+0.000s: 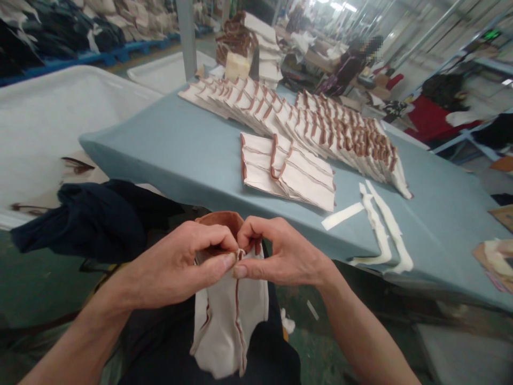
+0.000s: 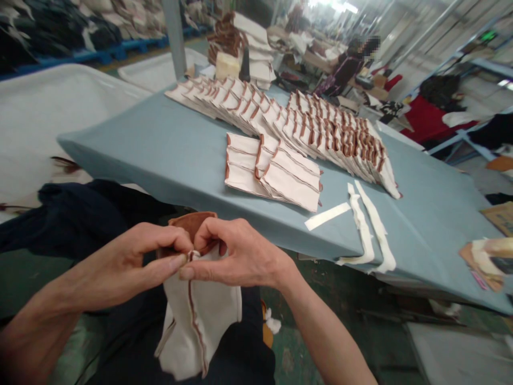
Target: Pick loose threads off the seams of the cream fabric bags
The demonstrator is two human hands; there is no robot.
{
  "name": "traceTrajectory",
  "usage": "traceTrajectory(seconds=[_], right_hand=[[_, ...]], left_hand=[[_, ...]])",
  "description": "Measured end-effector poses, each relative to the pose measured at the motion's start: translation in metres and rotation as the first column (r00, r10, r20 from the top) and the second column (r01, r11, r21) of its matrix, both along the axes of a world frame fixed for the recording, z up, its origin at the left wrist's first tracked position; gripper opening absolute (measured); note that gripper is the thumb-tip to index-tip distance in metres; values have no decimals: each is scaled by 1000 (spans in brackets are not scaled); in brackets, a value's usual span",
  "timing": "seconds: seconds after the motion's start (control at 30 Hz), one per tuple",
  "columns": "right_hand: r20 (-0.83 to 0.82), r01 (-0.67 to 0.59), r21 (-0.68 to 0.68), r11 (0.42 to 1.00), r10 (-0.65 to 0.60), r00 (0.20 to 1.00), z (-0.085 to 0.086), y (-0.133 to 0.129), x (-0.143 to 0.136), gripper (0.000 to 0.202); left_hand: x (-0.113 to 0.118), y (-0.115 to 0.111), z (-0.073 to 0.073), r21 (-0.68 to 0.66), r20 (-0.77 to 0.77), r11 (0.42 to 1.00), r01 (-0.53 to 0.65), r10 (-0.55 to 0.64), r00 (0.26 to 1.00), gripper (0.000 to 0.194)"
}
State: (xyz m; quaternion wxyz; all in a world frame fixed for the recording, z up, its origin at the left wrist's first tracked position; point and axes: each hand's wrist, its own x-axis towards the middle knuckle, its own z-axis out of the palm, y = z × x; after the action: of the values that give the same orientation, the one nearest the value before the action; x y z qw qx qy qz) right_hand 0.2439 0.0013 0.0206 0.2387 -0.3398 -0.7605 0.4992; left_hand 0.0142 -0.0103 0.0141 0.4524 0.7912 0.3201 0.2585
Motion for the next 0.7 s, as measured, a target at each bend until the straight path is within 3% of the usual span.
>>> traceTrajectory(seconds=[0.17, 0.33, 0.57, 0.7], right_hand=[[-132, -84, -141, 986, 65, 989, -8, 2, -5, 45], [-154, -66, -178, 982, 38, 987, -15, 1, -5, 35], [49, 90, 26, 996, -91, 995, -4, -9, -14, 18], [117, 64, 101, 993, -76, 990, -4, -12, -14, 13]], left_hand=[[-6, -3, -7, 34, 4, 999, -11, 10, 1000, 29], [-9, -5, -8, 132, -45, 989, -67, 74, 996, 33], [-4, -9, -5, 148, 17, 983, -109, 108, 994, 31], [-12, -9, -9, 52, -5, 997, -61, 62, 998, 24]])
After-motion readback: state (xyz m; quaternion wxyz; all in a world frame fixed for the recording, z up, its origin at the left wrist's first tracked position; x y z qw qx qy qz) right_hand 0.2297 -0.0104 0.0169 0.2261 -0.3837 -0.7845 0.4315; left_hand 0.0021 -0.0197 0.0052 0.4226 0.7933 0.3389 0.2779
